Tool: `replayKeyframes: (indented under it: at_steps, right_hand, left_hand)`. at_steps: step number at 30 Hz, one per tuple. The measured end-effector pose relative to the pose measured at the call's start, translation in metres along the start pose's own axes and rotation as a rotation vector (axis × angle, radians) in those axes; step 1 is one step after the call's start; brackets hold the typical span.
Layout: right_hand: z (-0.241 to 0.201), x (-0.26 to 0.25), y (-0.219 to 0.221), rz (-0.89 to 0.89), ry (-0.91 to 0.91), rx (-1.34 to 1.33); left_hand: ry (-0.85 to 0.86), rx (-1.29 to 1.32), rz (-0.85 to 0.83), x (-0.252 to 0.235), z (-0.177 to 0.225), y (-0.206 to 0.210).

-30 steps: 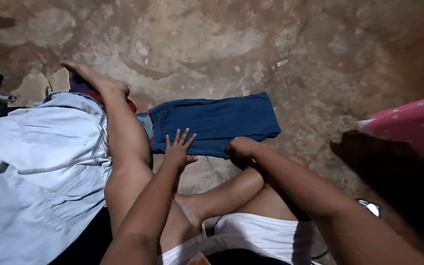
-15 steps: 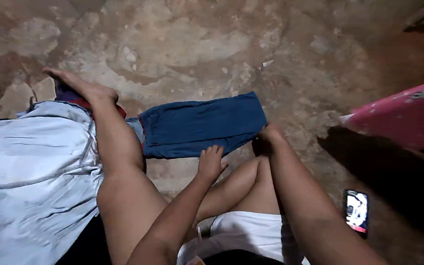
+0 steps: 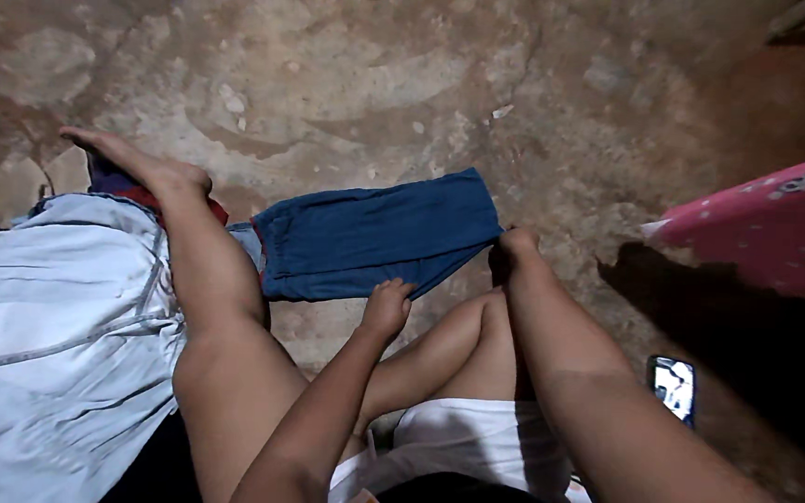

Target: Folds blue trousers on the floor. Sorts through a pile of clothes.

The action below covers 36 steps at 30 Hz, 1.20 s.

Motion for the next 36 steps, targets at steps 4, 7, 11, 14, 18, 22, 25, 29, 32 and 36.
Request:
replayKeyframes:
  at_steps: [4,7,11,14,18,22,25,29,32,36]
  right_hand:
    - [-0.003,0.012,-0.006,0.018,0.025,-0.023]
    - [-0.005,0.035,-0.016,0.025,0.025,0.04]
    - [0.002,0.042,-0.005,-0.124,0.014,0.202]
    - [-0.002,0.05,0.005,-0.223,-0.056,0.202]
    - [-0.007,0.047,0.007,-0.189,-0.106,0.094]
    - [-0.009,0.051,0.005,-0.247,-0.108,0.016]
    - [-0.012,0.055,0.004,-0.208,-0.139,0.025]
    - [-0.01,0.054,0.006,-0.068,-0.062,0.133]
    - [-0.013,0.054,0.006,-0.028,-0.034,0.223]
    - [-0.014,0.053,0.01,-0.059,-0.027,0.163]
  left_hand:
    - [-0.015,-0.032,0.009,0.0,0.001,0.001]
    - [-0.099,-0.06,-0.01,-0.004,0.007,0.0]
    - [-0.033,-0.178,0.041,-0.024,0.017,-0.003]
    - [0.095,-0.279,0.1,-0.041,0.023,-0.001]
    - [0.085,-0.305,0.033,-0.057,0.026,0.004]
    - [0.102,-0.189,0.002,-0.055,0.03,0.003]
    - [0.021,-0.147,0.023,-0.05,0.028,0.003]
    - [-0.063,-0.157,0.008,-0.049,0.025,0.006]
    - [-0.075,-0.192,-0.014,-0.052,0.024,0.007]
    - [-0.095,-0.172,0.017,-0.053,0.024,0.004]
Point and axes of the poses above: each hand's wrist, its own x-axis away from the middle knuckle, its own y-axis out of the palm, z = x × y, the point moved 5 cm from there along -x, towards the middle knuckle, and after that the axes turned 15 degrees about y, right-handed, at the moved point
